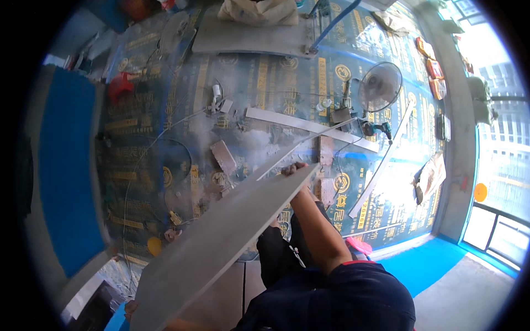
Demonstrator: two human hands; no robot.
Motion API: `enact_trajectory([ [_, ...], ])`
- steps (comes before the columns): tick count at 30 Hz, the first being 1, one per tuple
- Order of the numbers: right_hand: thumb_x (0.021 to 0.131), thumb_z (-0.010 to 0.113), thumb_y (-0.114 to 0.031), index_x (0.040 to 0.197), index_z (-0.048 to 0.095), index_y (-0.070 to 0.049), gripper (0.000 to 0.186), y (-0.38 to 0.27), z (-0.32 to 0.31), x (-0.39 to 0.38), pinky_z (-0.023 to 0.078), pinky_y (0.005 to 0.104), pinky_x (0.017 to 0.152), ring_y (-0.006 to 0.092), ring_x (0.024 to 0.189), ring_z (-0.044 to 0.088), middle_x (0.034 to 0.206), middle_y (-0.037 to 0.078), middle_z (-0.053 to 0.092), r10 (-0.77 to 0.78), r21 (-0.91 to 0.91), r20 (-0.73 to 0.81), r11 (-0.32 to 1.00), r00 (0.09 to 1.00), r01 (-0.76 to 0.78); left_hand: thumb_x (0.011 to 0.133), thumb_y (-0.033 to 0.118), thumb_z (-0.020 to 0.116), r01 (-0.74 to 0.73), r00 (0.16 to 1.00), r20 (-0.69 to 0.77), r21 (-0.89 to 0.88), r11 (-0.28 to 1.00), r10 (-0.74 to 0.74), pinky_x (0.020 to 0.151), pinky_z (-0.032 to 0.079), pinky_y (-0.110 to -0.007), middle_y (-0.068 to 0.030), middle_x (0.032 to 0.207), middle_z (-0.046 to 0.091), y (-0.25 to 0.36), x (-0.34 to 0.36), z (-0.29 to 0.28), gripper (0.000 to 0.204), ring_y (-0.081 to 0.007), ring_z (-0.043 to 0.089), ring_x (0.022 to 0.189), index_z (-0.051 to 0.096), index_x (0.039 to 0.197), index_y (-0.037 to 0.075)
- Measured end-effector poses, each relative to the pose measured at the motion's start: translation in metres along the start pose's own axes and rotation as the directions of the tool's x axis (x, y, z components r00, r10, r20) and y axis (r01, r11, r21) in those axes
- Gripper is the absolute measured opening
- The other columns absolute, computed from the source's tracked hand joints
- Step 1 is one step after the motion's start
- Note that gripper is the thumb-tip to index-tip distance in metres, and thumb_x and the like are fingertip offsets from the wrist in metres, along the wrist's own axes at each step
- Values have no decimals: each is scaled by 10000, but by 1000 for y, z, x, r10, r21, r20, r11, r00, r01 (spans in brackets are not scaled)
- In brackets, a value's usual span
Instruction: The person cuts a piece of tile using a circular saw, then picks up and handles the tile pieces, and finally sands the edges of a cut tile with a sanding block.
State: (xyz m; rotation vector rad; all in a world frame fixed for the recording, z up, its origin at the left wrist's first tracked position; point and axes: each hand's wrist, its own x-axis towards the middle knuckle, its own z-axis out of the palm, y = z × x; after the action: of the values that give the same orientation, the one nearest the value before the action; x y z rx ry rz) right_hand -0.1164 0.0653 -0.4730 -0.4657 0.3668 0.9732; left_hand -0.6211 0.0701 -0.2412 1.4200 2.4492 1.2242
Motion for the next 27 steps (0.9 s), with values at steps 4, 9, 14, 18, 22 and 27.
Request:
enact_trajectory([
  [4,996,364,-472,801,637,-191,437,-33,5,-31,442,359,694,199,596,515,653,47,591,36,-86,264,996,964,-13,878,161,550,194,978,74,22,981,-195,688,407,-314,-48,822,446,-54,-29,0,130,-194,480,790,448,855,84],
  [9,947,471,-269,690,429,-103,308,-51,23,-45,396,345,572,206,529,412,537,37,397,-258,-493,-126,854,958,166,888,169,544,373,915,148,43,927,-375,706,413,-320,-57,855,457,-109,-63,10,124,-203,488,816,457,888,80],
  [14,962,433,-273,737,461,-101,285,-50,-11,-29,465,381,596,224,505,439,536,56,424,-452,-640,-161,725,878,256,898,177,538,465,863,202,44,884,-464,723,419,-325,-67,888,468,-159,-79,34,125,-211,496,843,466,920,77],
  [18,944,437,-320,643,480,-105,373,-112,-62,-13,457,396,731,222,586,469,589,37,475,-252,-625,62,744,966,234,905,184,532,469,842,291,18,883,-453,737,424,-330,-74,914,477,-167,-81,94,132,-218,502,863,473,947,74],
  [22,907,436,-237,633,447,-116,299,-64,-58,-1,447,352,707,210,579,455,555,44,425,-354,-546,10,782,935,302,913,190,527,495,832,278,20,869,-480,751,429,-334,-82,940,486,-193,-76,114,142,-225,509,884,481,973,71],
  [27,941,448,-238,678,466,-115,291,-66,-68,12,455,356,725,196,601,467,617,44,462,-230,-553,122,792,966,258,923,199,521,521,815,290,11,854,-501,769,435,-340,-91,973,497,-209,-74,153,159,-233,517,911,489,1006,67],
])
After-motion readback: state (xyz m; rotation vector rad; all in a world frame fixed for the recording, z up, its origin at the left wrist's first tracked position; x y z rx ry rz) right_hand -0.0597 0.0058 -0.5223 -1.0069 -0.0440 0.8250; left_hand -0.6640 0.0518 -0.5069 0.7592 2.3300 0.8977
